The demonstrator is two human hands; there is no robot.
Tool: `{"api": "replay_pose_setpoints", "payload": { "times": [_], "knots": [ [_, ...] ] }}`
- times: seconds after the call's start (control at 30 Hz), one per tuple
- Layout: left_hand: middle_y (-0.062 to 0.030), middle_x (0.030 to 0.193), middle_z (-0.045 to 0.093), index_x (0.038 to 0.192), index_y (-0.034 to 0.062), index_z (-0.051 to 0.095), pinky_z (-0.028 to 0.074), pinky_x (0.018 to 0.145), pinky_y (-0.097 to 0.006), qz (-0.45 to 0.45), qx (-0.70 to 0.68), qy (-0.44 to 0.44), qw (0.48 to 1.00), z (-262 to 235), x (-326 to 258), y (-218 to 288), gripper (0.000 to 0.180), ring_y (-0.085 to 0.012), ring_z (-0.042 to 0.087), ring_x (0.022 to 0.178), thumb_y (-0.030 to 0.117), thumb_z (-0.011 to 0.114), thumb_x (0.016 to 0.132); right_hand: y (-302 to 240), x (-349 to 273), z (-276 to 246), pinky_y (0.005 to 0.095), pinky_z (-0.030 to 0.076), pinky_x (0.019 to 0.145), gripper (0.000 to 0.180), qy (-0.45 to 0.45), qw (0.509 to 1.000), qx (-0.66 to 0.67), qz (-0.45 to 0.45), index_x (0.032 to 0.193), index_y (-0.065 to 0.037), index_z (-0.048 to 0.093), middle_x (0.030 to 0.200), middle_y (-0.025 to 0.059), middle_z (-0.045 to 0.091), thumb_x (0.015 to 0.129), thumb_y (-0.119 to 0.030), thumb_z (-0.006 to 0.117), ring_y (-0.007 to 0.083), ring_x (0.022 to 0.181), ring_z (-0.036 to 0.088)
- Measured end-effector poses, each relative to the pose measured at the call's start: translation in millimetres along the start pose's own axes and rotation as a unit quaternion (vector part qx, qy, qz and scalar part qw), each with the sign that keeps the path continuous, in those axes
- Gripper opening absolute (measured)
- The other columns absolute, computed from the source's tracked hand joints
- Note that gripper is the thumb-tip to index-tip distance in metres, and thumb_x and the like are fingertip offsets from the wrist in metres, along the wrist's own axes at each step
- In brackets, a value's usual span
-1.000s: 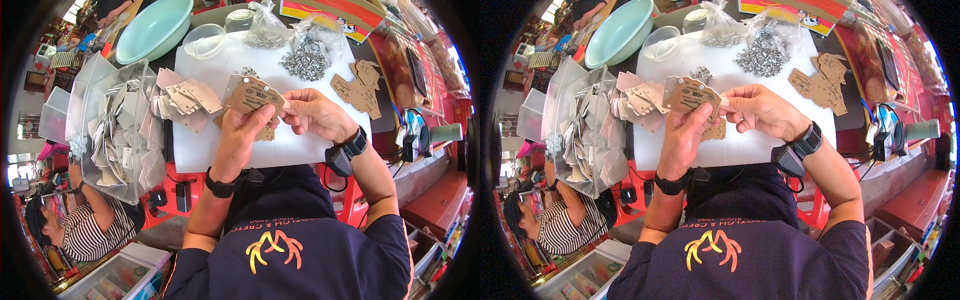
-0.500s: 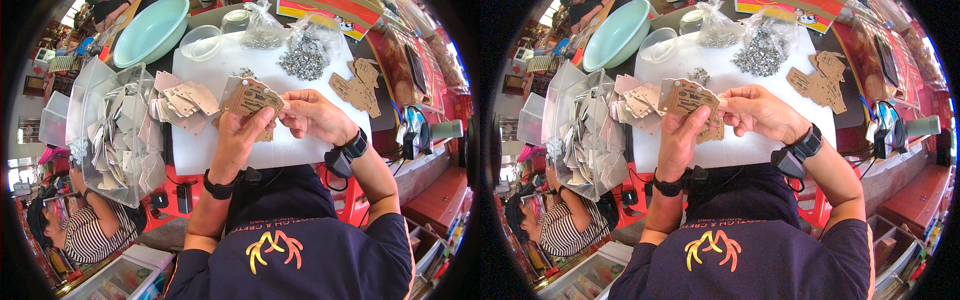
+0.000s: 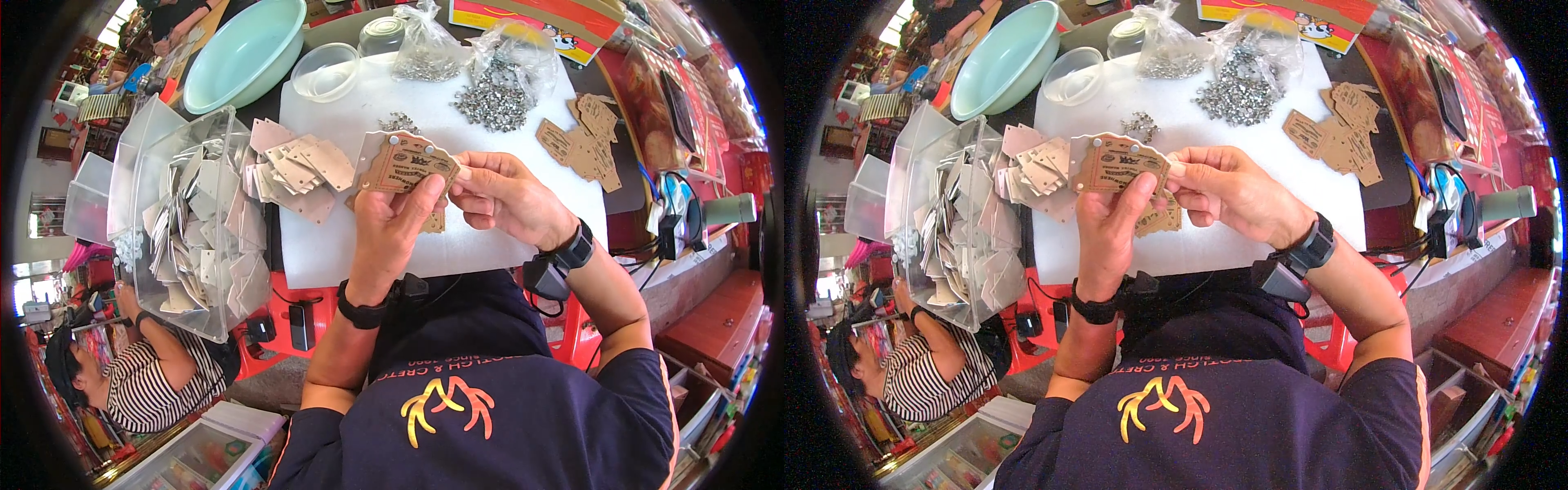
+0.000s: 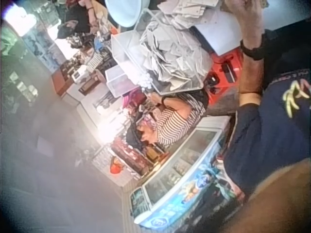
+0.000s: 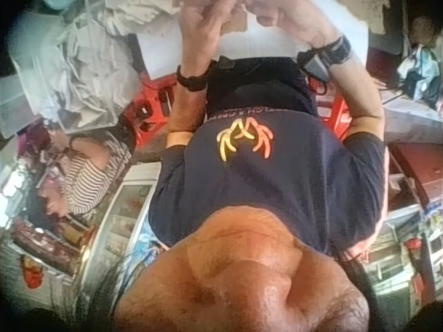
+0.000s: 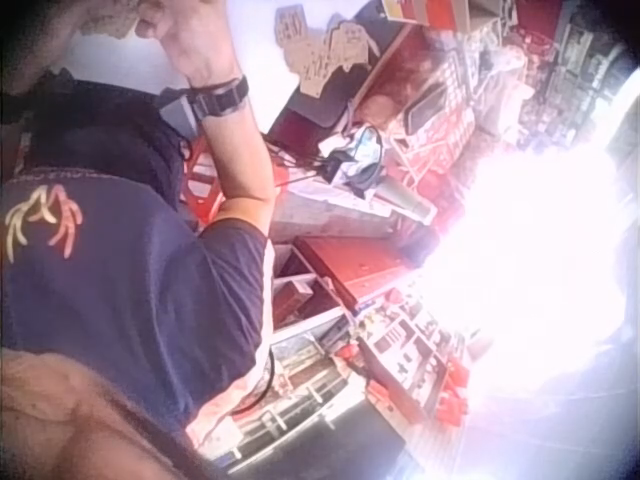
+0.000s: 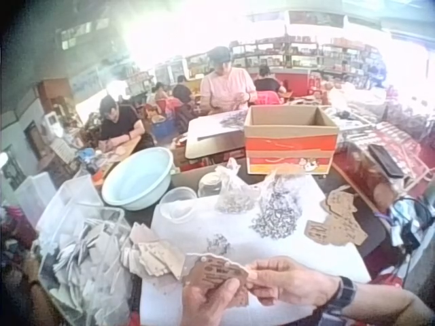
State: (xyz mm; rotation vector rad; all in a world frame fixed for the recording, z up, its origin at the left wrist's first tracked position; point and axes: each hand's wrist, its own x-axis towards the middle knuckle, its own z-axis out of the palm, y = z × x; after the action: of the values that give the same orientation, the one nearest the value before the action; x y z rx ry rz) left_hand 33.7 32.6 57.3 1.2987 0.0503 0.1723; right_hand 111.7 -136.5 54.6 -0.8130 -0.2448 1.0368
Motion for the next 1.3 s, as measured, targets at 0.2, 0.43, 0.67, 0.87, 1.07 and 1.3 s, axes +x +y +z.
{"api": "replay_pose_setpoints", "payload": {
  "times": [0.2,0.43,0.67,0.87,1.07,1.3],
  "knots": [
    [-0.0032,0.097,0.065,0.115,0.0015,0.058,0.048,0.072,-0.025,0.041,0.000,0.008,0.999,-1.4,0.5,-9.7,0.023,-0.0088,0.059,0.079,0.010,0.062,0.094,2.4,-2.7,10.8,0.0216,0.045,0.052,0.021,0.031,0.997,-0.040,-0.056,0.105,-0.004,0.059,0.088,0.0031,0.062,0.100,-0.024,0.054,0.0037,0.064,0.049],
    [-0.0044,0.099,0.065,0.111,-0.0027,0.060,0.050,0.077,-0.024,0.067,0.013,0.036,0.997,5.2,0.9,-12.9,0.019,-0.0084,0.061,0.088,0.004,0.061,0.093,5.5,-2.0,10.4,0.0214,0.046,0.052,0.024,0.045,0.992,-0.093,-0.070,0.104,-0.003,0.061,0.087,0.0010,0.062,0.100,-0.026,0.055,0.0032,0.062,0.048],
    [-0.0037,0.098,0.067,0.112,-0.0007,0.061,0.052,0.076,-0.025,-0.042,-0.010,0.049,0.998,-0.7,-2.6,-8.8,0.021,-0.0095,0.063,0.090,0.003,0.063,0.092,16.2,0.6,13.8,0.0207,0.045,0.053,0.019,0.161,0.933,-0.284,-0.155,0.101,-0.001,0.062,0.083,0.0002,0.062,0.098,-0.019,0.060,0.0025,0.061,0.050],
    [-0.0041,0.101,0.066,0.112,0.0028,0.062,0.054,0.076,-0.027,-0.060,-0.027,0.060,0.996,-17.3,-22.9,-19.8,0.020,-0.0116,0.063,0.088,0.009,0.061,0.093,42.5,-1.6,17.1,0.0202,0.046,0.055,0.016,0.160,0.933,-0.278,-0.165,0.101,-0.003,0.060,0.085,0.0003,0.064,0.096,-0.017,0.062,0.0043,0.065,0.054],
    [-0.0023,0.096,0.065,0.114,0.0026,0.057,0.052,0.072,-0.024,-0.046,-0.009,0.025,0.999,-42.3,-41.6,-32.6,0.024,-0.0087,0.062,0.084,0.003,0.063,0.091,62.9,5.2,15.7,0.0206,0.047,0.057,0.017,0.109,0.988,-0.087,-0.061,0.103,-0.005,0.059,0.083,0.0000,0.063,0.096,-0.019,0.063,0.0059,0.071,0.057],
    [-0.0059,0.089,0.064,0.113,0.0016,0.053,0.049,0.058,-0.025,-0.068,0.008,0.064,0.996,-52.2,-49.3,-26.5,0.021,-0.0118,0.061,0.068,0.005,0.059,0.092,24.7,13.7,-2.8,0.0222,0.052,0.056,0.022,0.106,0.948,-0.301,0.009,0.108,-0.002,0.063,0.081,-0.0003,0.060,0.096,-0.021,0.061,0.0054,0.066,0.056]
  ]
}}
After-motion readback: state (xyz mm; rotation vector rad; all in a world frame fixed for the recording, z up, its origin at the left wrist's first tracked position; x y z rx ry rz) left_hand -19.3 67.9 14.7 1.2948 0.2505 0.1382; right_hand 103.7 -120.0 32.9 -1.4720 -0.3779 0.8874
